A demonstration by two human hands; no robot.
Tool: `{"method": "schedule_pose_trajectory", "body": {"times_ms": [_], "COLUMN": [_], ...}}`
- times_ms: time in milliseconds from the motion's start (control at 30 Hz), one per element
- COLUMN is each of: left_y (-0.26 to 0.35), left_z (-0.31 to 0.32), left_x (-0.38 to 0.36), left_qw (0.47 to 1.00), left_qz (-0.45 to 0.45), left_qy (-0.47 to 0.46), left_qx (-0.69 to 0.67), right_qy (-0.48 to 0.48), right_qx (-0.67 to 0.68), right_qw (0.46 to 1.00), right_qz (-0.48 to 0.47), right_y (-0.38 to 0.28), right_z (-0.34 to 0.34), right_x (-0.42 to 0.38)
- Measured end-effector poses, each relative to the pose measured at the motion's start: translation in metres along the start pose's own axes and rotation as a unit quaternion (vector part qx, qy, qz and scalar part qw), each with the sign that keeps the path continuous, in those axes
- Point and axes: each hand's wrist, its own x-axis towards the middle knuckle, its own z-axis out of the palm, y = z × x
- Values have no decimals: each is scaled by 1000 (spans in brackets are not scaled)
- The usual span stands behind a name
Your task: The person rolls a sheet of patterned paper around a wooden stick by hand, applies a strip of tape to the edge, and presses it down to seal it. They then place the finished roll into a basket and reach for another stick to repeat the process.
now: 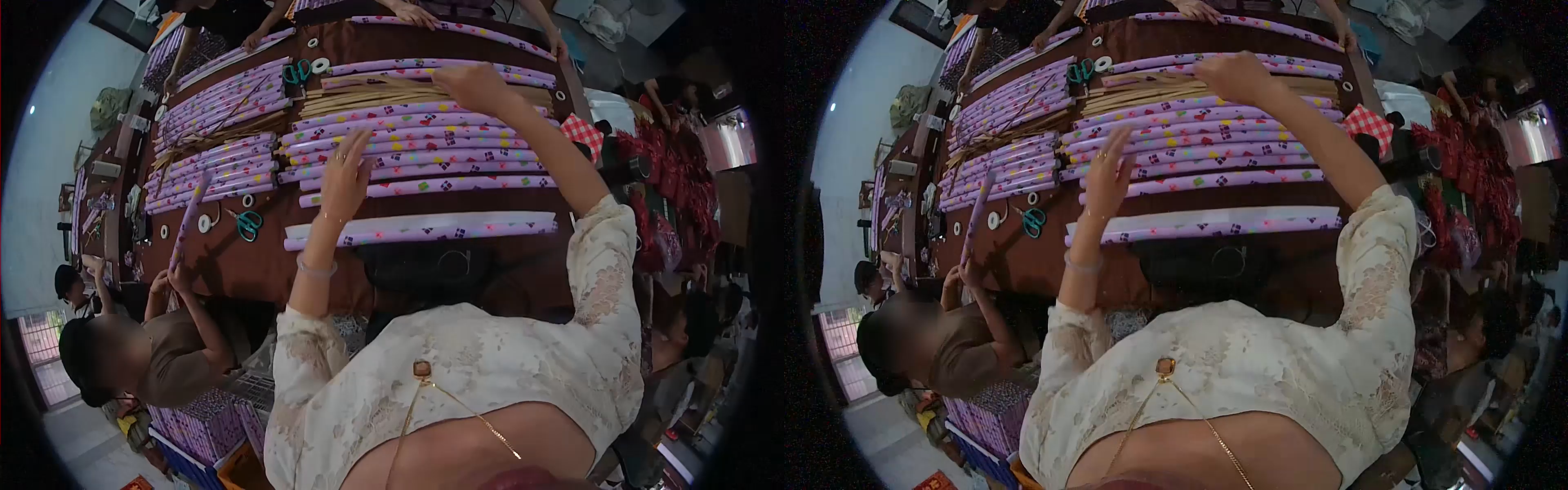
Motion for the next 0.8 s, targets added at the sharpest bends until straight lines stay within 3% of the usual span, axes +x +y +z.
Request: {"method": "schedule_pose_trajectory", "body": {"times_ms": [33,100,200,267,333,400,433,467,500,533,600,733,767,800], "left_y": [4,20,10,8,0,-21,-30,-43,-42,-36,-44,-65,-48,-57], "left_z": [4,9,18,-1,-31,-57,-74,-86,-100,-114,-127,-143,-146,-148], "left_x": [22,61,95,97,86,74,64,58,53,44,23,-29,-42,-58], "left_qw": [999,994,990,987,985,986,992,988,987,985,982,969,935,933], "left_qz": [48,93,129,134,24,-56,-28,-50,-54,-57,-122,-115,-278,-279], "left_qy": [20,53,-35,-64,-133,-146,-124,-138,-149,-159,-141,-219,-217,-222], "left_qx": [3,-3,-39,-61,-110,-58,11,-40,-2,36,-16,-24,-37,-40], "right_qy": [32,75,130,91,80,44,23,3,-14,-31,-63,-129,-97,-102], "right_qx": [-49,-99,-181,-183,-169,-123,-99,-77,-57,-38,1,78,137,137], "right_qw": [996,988,964,976,981,991,994,995,994,992,984,954,938,937], "right_qz": [-61,-91,-142,-72,-45,8,35,63,90,116,168,260,302,306], "right_y": [-15,-48,-62,-64,-79,-30,-6,19,33,17,-20,-83,-86,-83], "right_z": [-17,-54,-87,-115,-141,-139,-138,-138,-140,-147,-159,-180,-169,-160], "right_x": [3,8,6,-9,-22,-75,-102,-133,-157,-168,-173,-174,-198,-221]}}
